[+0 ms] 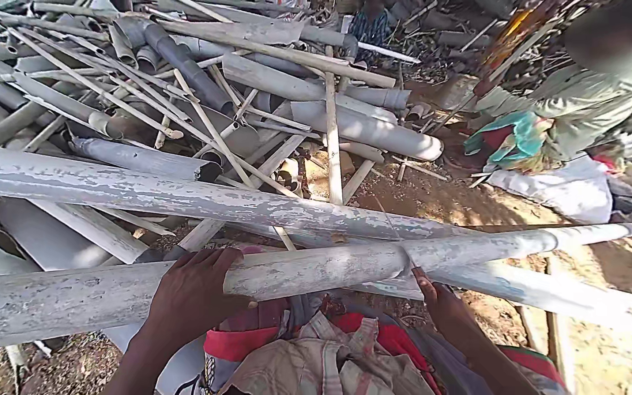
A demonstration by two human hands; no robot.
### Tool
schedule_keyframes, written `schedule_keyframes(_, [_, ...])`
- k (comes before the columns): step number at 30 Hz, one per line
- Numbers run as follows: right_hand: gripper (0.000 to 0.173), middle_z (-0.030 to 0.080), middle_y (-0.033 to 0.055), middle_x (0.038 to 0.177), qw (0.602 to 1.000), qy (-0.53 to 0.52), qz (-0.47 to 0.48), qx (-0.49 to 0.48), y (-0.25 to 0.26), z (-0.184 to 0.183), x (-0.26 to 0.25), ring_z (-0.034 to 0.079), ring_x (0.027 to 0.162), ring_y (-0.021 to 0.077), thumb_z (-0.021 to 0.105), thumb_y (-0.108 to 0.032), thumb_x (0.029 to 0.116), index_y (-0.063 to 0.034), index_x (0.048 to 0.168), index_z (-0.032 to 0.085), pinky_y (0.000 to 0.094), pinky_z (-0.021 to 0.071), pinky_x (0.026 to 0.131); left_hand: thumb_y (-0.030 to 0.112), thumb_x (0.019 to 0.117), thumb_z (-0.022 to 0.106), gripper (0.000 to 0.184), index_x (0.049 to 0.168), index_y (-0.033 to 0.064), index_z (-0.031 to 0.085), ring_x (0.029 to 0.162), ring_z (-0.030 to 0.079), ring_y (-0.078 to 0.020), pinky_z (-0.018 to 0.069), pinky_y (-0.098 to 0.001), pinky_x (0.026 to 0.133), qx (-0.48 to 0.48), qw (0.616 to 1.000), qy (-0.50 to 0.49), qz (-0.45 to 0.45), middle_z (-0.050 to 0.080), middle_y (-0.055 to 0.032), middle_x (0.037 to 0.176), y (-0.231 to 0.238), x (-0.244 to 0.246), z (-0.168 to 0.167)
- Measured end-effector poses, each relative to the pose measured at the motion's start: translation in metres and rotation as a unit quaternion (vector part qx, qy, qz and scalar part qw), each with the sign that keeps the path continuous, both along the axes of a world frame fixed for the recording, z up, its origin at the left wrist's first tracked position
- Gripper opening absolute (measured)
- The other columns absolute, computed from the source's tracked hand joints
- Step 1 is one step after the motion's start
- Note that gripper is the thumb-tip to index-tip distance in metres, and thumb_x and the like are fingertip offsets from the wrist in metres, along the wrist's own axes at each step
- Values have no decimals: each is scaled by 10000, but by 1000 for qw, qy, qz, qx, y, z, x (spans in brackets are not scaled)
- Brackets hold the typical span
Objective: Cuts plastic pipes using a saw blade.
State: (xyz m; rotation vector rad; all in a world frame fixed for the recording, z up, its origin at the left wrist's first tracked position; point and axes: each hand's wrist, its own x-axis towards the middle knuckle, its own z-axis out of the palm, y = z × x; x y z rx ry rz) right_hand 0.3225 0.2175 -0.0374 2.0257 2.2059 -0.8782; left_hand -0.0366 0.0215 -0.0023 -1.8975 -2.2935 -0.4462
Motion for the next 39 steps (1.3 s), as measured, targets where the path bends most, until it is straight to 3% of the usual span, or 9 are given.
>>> schedule_keyframes(5, [567, 499, 125, 751, 998, 59, -4, -33, -13, -2, -6, 518, 643, 241, 243, -410, 1132, 54, 1047, 558, 439, 457, 658, 520, 663, 872, 736, 1183, 35, 681, 983, 700, -449, 516, -624, 830, -47, 999, -26, -2, 733, -206, 1016, 7, -5, 10])
schedule_keyframes(11, [553, 654, 244, 815, 967, 109, 228, 31, -81, 9, -78, 682, 809, 443, 362, -403, 1096, 90, 1173, 600, 586, 524, 710, 561, 765, 837, 794, 1344, 80, 586, 1043, 661, -453, 487, -634, 859, -230, 969, -79, 37, 696, -219, 1116, 22, -9, 36])
schedule_keyframes(17, [574, 609, 327, 919, 999, 26, -25, 35, -7, -23, 19, 632, 905, 485, 272, -366, 1138, 136, 1156, 549, 626, 457, 819, 597, 793, 805, 851, 1458, 159, 506, 1119, 633, -441, 460, -652, 920, -326, 938, -106, 45, 668, -214, 1219, 36, -15, 40])
schedule_keyframes(20, [600, 549, 221, 822, 994, 44, -95, 17, 5, -30, 43, 571, 730, 345, 224, -399, 1137, 96, 1082, 558, 526, 463, 715, 626, 802, 781, 892, 1494, 157, 467, 1176, 609, -438, 436, -658, 970, -381, 918, -108, 28, 647, -220, 1272, 49, -20, 47])
schedule_keyframes(23, [519, 532, 175, 763, 992, 120, -18, 22, -32, -27, -4, 553, 692, 301, 284, -335, 1136, 94, 1096, 573, 500, 454, 692, 593, 815, 789, 883, 1496, 135, 462, 1218, 586, -427, 406, -657, 1020, -415, 901, -123, -3, 631, -214, 1304, 60, -25, 48])
schedule_keyframes(27, [529, 648, 252, 796, 959, 174, 221, 39, -73, -19, -63, 678, 756, 429, 373, -340, 1075, 125, 1164, 607, 580, 523, 677, 513, 843, 801, 834, 1492, 113, 464, 1248, 562, -438, 366, -664, 1060, -443, 885, -143, -21, 620, -237, 1311, 69, -30, 55])
schedule_keyframes(30, [576, 654, 236, 763, 945, 157, 281, 62, -74, -19, -73, 693, 740, 438, 376, -412, 1060, 107, 1131, 615, 583, 532, 632, 488, 850, 802, 813, 1490, 113, 469, 1255, 556, -436, 378, -667, 1049, -449, 878, -163, -24, 608, -243, 1323, 76, -36, 56])
schedule_keyframes(36, [601, 579, 212, 660, 972, 135, 110, 157, -30, -48, -32, 636, 633, 405, 311, -399, 1079, 126, 1052, 602, 561, 484, 576, 387, 895, 781, 702, 1466, 89, 499, 1235, 564, -385, 405, -616, 1036, -441, 867, -229, -22, 599, -229, 1328, 86, -46, 56])
schedule_keyframes(39, [546, 540, 193, 771, 986, 140, -60, 75, 10, -54, 10, 545, 679, 307, 265, -326, 1140, 121, 1086, 573, 509, 449, 676, 391, 901, 771, 690, 1451, 72, 502, 1232, 564, -404, 400, -629, 1031, -449, 864, -227, -23, 599, -250, 1316, 91, -45, 61])
